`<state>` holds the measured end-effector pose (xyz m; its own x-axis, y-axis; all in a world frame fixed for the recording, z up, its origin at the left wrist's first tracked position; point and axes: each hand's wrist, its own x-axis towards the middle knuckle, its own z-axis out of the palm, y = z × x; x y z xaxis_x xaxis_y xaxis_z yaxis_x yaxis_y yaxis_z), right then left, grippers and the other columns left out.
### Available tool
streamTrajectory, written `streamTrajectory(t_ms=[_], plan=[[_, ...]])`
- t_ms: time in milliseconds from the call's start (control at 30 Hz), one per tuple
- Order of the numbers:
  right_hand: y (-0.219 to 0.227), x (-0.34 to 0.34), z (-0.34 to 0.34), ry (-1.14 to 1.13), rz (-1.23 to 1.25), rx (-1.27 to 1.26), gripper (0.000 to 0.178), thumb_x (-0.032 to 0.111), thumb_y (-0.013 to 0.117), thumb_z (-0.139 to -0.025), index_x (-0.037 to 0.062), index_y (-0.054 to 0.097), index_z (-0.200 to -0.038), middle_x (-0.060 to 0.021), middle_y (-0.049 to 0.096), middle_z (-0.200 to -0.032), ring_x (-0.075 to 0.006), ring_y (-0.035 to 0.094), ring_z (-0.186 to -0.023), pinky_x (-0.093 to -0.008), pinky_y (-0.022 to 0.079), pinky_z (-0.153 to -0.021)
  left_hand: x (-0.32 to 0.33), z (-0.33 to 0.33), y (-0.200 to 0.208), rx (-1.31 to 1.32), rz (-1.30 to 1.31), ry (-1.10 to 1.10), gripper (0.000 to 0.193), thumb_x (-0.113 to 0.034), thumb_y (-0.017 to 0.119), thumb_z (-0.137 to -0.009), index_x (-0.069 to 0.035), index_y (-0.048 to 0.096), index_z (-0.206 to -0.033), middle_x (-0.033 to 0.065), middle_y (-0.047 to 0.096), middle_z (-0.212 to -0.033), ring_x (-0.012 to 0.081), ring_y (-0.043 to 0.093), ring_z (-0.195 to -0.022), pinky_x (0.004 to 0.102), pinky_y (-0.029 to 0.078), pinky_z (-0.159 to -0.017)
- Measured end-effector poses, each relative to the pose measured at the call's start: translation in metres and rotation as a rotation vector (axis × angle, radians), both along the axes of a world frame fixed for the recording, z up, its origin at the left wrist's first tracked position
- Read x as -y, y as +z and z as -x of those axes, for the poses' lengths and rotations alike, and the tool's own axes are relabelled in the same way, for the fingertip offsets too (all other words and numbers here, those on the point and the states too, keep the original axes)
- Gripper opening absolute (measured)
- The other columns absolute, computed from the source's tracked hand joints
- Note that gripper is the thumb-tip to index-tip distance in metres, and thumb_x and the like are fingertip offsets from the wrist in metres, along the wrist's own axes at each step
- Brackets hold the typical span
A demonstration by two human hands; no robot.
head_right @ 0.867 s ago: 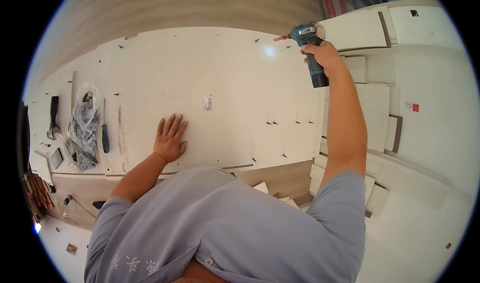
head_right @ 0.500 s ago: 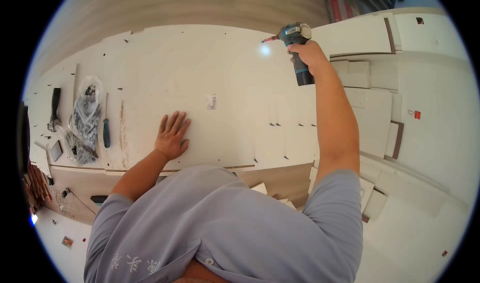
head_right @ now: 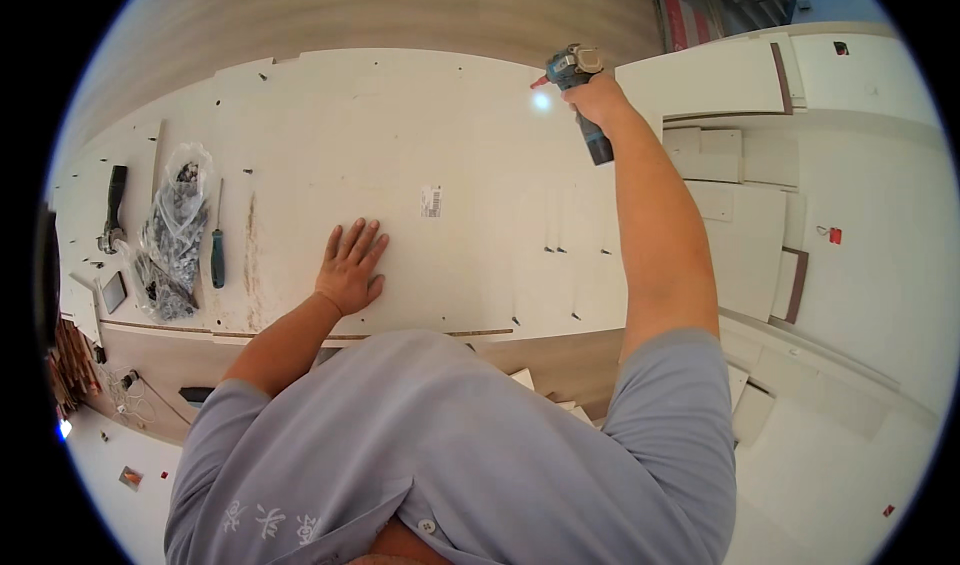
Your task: The person uses a power drill to drive screws into white furniture panels on a table, then picks up and stacks the panels onto a pile on the floor.
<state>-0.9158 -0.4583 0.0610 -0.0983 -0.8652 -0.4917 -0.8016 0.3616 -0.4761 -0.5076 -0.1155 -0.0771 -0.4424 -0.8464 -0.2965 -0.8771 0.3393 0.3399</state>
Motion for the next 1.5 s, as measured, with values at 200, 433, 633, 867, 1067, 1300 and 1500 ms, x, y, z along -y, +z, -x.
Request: streamTrajectory(t_ms=[200,433,633,867,1067,1300,1500], plan=[[0.016,-0.003,0.001,-0.125,-0.064,0.265,0.022,0.015,0.078,-0.087,-0.0014,0.070,-0.099,-0.0096,0.070,-0.080,-0.0215,0.065,-0.062,-0.0384,0.054,-0.060,0.000,0.000,-0.002,-0.030,-0.014,0.010,0.077,-0.041,0.062,-0.097,-0.015,0.038,-0.165,0.0096,0.022,-0.177,0.0303,0.013,-0.165,0.0566,0.006,-0.133],[0.021,-0.089,0.000,-0.128,0.183,0.317,0.029,0.020,0.079,-0.091,0.0018,0.073,-0.113,-0.0071,0.076,-0.092,-0.0159,0.068,-0.068,-0.0340,0.055,-0.061,-0.004,-0.005,-0.002,-0.053,0.015,0.000,0.075,-0.042,0.058,-0.100,-0.016,0.035,-0.166,0.0082,0.019,-0.178,0.0286,0.010,-0.166,0.0548,0.004,-0.134],[-0.099,-0.277,-0.061,-0.605,-0.105,1.125,0.036,0.022,0.070,-0.099,-0.0011,0.066,-0.126,-0.0125,0.075,-0.111,-0.0217,0.071,-0.080,-0.0390,0.061,-0.071,-0.008,-0.008,-0.002,-0.103,0.067,0.007,0.073,-0.043,0.058,-0.101,-0.017,0.037,-0.166,0.0069,0.021,-0.178,0.0267,0.012,-0.165,0.0531,0.005,-0.134],[-0.143,-0.358,-0.075,-0.762,-0.384,1.111,0.034,0.021,0.070,-0.100,-0.0025,0.061,-0.124,-0.0135,0.072,-0.104,-0.0262,0.071,-0.086,-0.0430,0.061,-0.080,-0.010,-0.012,-0.004,-0.167,0.150,0.003,0.065,-0.037,0.061,-0.099,-0.016,0.047,-0.160,0.0078,0.030,-0.174,0.0278,0.021,-0.162,0.0524,0.012,-0.133],[-0.145,-0.370,-0.083,-0.681,-0.150,1.008,0.031,0.021,0.077,-0.096,0.0001,0.064,-0.115,-0.0128,0.072,-0.096,-0.0272,0.072,-0.085,-0.0423,0.061,-0.080,-0.017,-0.071,0.009,-0.197,0.174,0.424,0.061,-0.031,0.069,-0.095,-0.014,0.055,-0.152,0.0154,0.033,-0.171,0.0351,0.025,-0.159,0.0554,0.018,-0.130],[-0.154,-0.382,-0.093,-0.741,0.000,0.952,0.034,0.024,0.079,-0.095,0.0023,0.064,-0.116,-0.0105,0.072,-0.093,-0.0258,0.072,-0.082,-0.0401,0.061,-0.075,-0.059,-0.218,0.018,-0.020,0.199,0.809,0.048,-0.016,0.070,-0.092,-0.018,0.067,-0.139,0.0170,0.033,-0.169,0.0423,0.035,-0.151,0.0554,0.034,-0.122],[-0.160,-0.391,-0.111,-0.761,0.063,0.746,0.030,0.015,0.081,-0.092,0.0038,0.065,-0.115,-0.0089,0.072,-0.094,-0.0227,0.071,-0.082,-0.0381,0.059,-0.073,-0.061,-0.265,0.013,-0.302,0.124,0.714,0.030,-0.005,0.063,-0.093,-0.014,0.077,-0.118,0.0157,0.060,-0.142,0.0422,0.054,-0.130,0.0496,0.049,-0.108]])
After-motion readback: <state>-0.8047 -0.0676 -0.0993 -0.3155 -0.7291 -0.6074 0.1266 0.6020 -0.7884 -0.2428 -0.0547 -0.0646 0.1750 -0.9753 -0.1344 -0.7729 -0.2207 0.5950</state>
